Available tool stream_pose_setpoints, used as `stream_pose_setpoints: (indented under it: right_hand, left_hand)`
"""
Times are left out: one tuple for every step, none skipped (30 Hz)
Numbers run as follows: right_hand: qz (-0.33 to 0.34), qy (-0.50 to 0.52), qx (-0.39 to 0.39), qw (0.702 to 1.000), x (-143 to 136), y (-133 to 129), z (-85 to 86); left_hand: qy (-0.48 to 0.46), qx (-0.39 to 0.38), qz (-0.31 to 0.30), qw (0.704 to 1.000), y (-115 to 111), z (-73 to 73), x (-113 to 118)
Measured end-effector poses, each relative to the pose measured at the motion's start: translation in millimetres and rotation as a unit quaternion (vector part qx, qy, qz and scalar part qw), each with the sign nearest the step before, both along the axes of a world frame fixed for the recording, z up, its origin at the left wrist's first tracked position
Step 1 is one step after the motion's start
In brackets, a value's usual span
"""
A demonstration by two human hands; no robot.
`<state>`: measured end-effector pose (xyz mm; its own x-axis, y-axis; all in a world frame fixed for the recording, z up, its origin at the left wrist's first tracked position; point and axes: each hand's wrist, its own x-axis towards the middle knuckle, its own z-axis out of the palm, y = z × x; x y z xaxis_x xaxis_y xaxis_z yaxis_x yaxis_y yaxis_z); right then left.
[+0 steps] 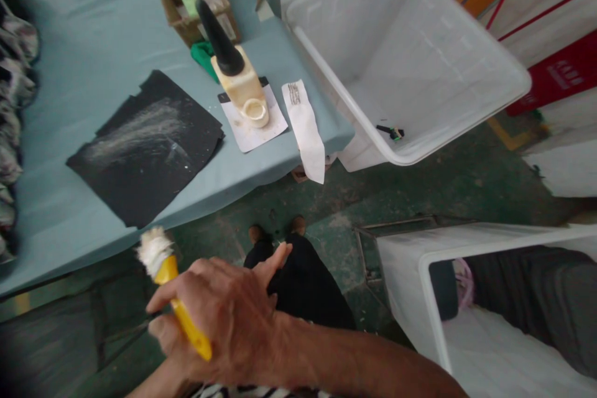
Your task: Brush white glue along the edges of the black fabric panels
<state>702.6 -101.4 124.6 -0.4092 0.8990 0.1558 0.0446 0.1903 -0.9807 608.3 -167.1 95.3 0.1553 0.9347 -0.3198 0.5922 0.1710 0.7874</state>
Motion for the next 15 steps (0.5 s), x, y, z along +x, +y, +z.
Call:
stream_pose_setpoints:
  right_hand:
    - [0.038, 0.012, 0.021, 0.999, -3, -2, 2.8]
    - [0.071, 0.022, 0.043, 0.996, -5, -3, 3.8]
    - [0.099, 0.030, 0.062, 0.993, -5, -3, 3.0]
    - [0.117, 0.029, 0.074, 0.990, -2, -2, 0.1]
    - [0.122, 0.019, 0.073, 0.990, 3, 0, -4.6]
    - [0.122, 0.006, 0.066, 0.990, 10, 2, -10.9]
    - [0.118, -0.011, 0.053, 0.991, 17, 5, -18.4]
    - [0.104, -0.029, 0.038, 0.993, 26, 8, -26.9]
    - [0.096, -0.049, 0.023, 0.994, 35, 11, -35.8]
    - [0.085, -0.073, 0.003, 0.994, 46, 15, -45.0]
    - [0.076, -0.097, -0.016, 0.992, 56, 19, -54.0]
    - [0.068, -0.119, -0.034, 0.990, 67, 22, -62.4]
    - [0.060, -0.135, -0.049, 0.988, 78, 26, -69.9]
    - [0.051, -0.148, -0.065, 0.985, 89, 30, -75.9]
    - [0.041, -0.157, -0.082, 0.983, 98, 33, -80.1]
  left_hand:
    - [-0.044, 0.015, 0.019, 0.999, 0, -1.2, 1]
    - [-0.101, 0.035, 0.039, 0.994, 1, -1.6, 1]
    - [-0.160, 0.054, 0.055, 0.984, 3, -1.1, 0]
    - [-0.207, 0.071, 0.061, 0.974, 5, 0.1, -2]
    - [-0.237, 0.080, 0.055, 0.967, 8, 1.7, -5]
    - [-0.251, 0.083, 0.041, 0.963, 12, 3.7, -8]
    - [-0.256, 0.080, 0.024, 0.963, 16, 5.9, -11]
    - [-0.236, 0.070, -0.007, 0.969, 21, 8.2, -12]
    - [-0.196, 0.055, -0.054, 0.978, 26, 10.7, -13]
    - [-0.136, 0.034, -0.112, 0.984, 32, 13.3, -12]
    - [-0.061, 0.009, -0.176, 0.983, 37, 16.3, -11]
    - [0.017, -0.018, -0.239, 0.971, 42, 19.4, -9]
    - [0.086, -0.041, -0.294, 0.951, 47, 22.6, -7]
    - [0.136, -0.056, -0.332, 0.932, 51, 25.8, -6]
    - [0.164, -0.063, -0.350, 0.920, 54, 28.7, -4]
